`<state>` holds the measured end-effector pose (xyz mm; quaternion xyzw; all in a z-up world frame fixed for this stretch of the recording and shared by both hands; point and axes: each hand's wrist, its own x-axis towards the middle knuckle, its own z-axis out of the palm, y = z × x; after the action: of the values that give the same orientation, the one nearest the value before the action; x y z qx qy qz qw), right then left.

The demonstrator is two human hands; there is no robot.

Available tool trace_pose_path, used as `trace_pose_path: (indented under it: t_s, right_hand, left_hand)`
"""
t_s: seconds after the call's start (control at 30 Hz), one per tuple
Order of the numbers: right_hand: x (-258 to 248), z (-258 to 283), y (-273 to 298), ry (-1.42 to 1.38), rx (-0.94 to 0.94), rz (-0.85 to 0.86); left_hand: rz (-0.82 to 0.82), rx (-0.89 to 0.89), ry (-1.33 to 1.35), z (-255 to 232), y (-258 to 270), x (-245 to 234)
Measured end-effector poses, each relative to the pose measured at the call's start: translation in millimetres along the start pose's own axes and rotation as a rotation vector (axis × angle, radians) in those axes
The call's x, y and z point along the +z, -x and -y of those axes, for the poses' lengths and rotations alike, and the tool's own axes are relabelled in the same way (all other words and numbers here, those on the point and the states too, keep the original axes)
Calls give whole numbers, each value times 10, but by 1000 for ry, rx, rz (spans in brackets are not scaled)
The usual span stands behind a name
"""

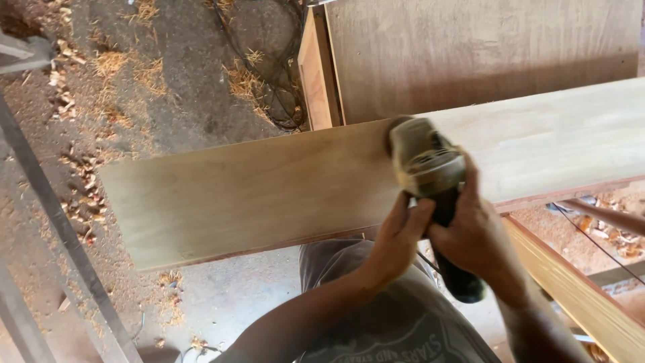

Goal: Sanding the edges and surface of a wooden board using an angle grinder.

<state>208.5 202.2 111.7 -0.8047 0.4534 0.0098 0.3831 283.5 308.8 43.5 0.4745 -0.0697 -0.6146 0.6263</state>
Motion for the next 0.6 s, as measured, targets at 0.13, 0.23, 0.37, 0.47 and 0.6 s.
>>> trace_pose_path:
  t_s: [0.13, 0.23, 0.37, 0.47, 0.6]
  right_hand:
    - [323, 495, 14, -4, 40, 82]
    - [529, 738, -5, -34, -47, 146]
    - [617, 845, -25, -66, -225, 176]
    - [523, 747, -31, -42, -194, 171]
    - [263, 433, -22, -20, -123, 75]
  left_hand:
    - [-51, 5, 33, 23, 321, -494]
    - [-191, 42, -50, -3, 523, -800]
    - [-238, -8, 165, -247, 643, -858]
    - [-207, 50, 66, -82, 528, -767]
    - [-82, 95, -44, -98, 270, -382]
